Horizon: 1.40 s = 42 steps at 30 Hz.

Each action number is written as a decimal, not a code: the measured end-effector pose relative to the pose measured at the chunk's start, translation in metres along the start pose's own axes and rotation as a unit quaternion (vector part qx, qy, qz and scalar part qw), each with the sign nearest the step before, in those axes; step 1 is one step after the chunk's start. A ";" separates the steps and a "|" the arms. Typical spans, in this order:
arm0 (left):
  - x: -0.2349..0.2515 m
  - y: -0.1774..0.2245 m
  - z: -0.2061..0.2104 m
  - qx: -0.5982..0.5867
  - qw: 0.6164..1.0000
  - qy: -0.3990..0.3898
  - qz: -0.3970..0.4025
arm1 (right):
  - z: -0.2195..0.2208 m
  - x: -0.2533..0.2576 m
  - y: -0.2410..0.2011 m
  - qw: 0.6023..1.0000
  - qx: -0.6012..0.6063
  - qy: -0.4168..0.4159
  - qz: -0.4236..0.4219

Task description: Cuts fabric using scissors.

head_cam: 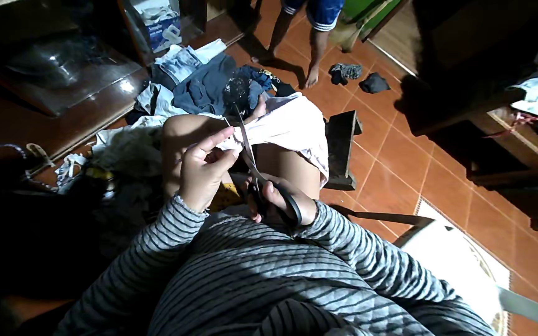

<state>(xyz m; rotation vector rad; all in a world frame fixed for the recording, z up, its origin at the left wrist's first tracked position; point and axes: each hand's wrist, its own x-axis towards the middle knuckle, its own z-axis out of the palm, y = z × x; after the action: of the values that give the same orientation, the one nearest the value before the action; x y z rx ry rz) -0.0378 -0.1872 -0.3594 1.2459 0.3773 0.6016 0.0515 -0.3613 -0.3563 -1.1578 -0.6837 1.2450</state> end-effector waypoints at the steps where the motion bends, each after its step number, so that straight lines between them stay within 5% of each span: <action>1: 0.000 -0.001 0.000 0.002 1.000 -0.001 0.000 | 0.001 0.000 0.001 1.000 0.003 0.002 -0.001; 7: -0.005 -0.002 0.007 0.008 1.000 0.016 -0.013 | 0.004 -0.003 0.007 1.000 0.007 0.016 -0.006; 18: 0.019 -0.011 0.028 -0.101 0.978 0.078 -0.168 | 0.008 -0.010 0.016 0.990 -0.097 0.100 0.008; 27: 0.015 -0.019 0.031 -0.164 0.974 0.115 -0.110 | 0.006 -0.007 0.021 0.996 -0.056 0.065 -0.031; 33: 0.013 -0.027 0.031 -0.105 0.986 0.122 -0.033 | 0.009 -0.007 0.020 0.996 -0.040 0.082 -0.023; 42: 0.005 -0.019 0.036 -0.049 0.992 0.106 -0.040 | 0.002 0.003 0.020 0.992 -0.091 0.063 -0.056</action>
<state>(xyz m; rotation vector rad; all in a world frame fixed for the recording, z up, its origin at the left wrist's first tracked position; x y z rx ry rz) -0.0094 -0.2154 -0.3673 1.0712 0.5665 0.6785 0.0432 -0.3598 -0.3742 -1.3172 -0.7686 1.0218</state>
